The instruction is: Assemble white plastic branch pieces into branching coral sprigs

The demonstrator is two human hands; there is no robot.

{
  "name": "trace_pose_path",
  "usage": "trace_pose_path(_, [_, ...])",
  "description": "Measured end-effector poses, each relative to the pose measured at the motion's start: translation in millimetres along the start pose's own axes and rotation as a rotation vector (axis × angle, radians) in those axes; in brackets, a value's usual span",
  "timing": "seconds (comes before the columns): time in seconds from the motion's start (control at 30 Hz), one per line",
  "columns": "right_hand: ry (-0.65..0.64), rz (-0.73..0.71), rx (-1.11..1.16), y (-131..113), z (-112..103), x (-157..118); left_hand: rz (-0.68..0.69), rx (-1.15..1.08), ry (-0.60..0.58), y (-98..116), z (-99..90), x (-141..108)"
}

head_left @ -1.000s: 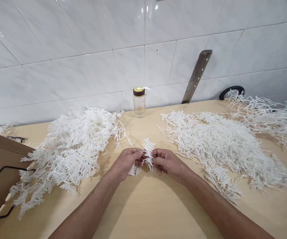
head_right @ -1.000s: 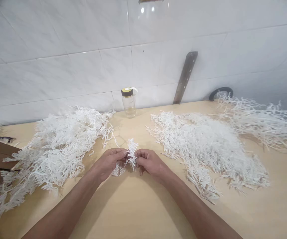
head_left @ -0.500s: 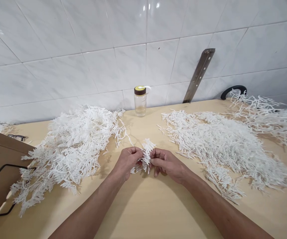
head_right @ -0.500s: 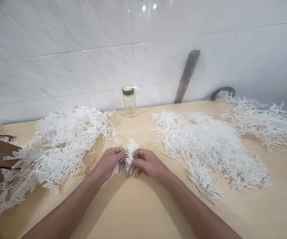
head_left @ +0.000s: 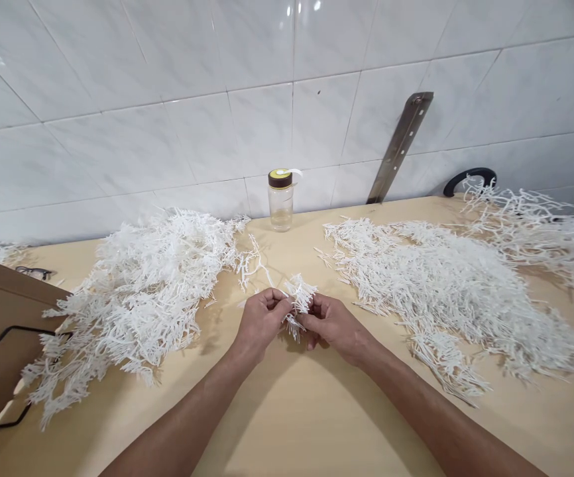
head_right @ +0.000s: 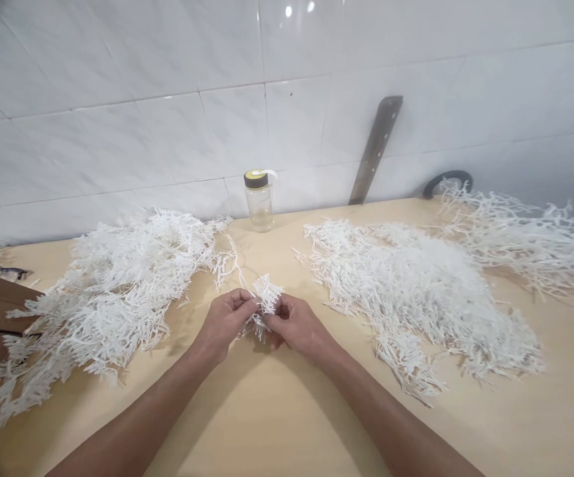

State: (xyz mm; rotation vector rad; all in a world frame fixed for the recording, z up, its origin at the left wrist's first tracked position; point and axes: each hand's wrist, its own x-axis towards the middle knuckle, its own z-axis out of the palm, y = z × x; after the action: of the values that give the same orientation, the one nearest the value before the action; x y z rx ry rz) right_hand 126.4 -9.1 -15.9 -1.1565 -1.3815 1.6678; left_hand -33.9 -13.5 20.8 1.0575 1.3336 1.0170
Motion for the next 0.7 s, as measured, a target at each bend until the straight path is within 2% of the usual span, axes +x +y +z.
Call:
trace_pose_path(0.17, [0.016, -0.010, 0.024, 0, 0, 0, -0.035, -0.077, -0.029, 4, -3.0, 2])
trace_pose_path(0.37, [-0.035, -0.046, 0.128, -2, 1, 1, -0.042, 0.016, -0.053, -3, -8.7, 8])
trace_pose_path(0.43, [-0.062, -0.042, 0.129, -2, 1, 0, 0.044, 0.133, -0.046, -7, -11.9, 10])
trace_pose_path(0.6, [-0.100, -0.016, 0.104, -3, -3, -1, 0.414, 0.598, -0.058, -8, -21.0, 8])
trace_pose_path(0.7, [-0.075, -0.001, 0.103, -4, -7, -3, 0.545, 0.775, -0.100, -5, -24.3, 5])
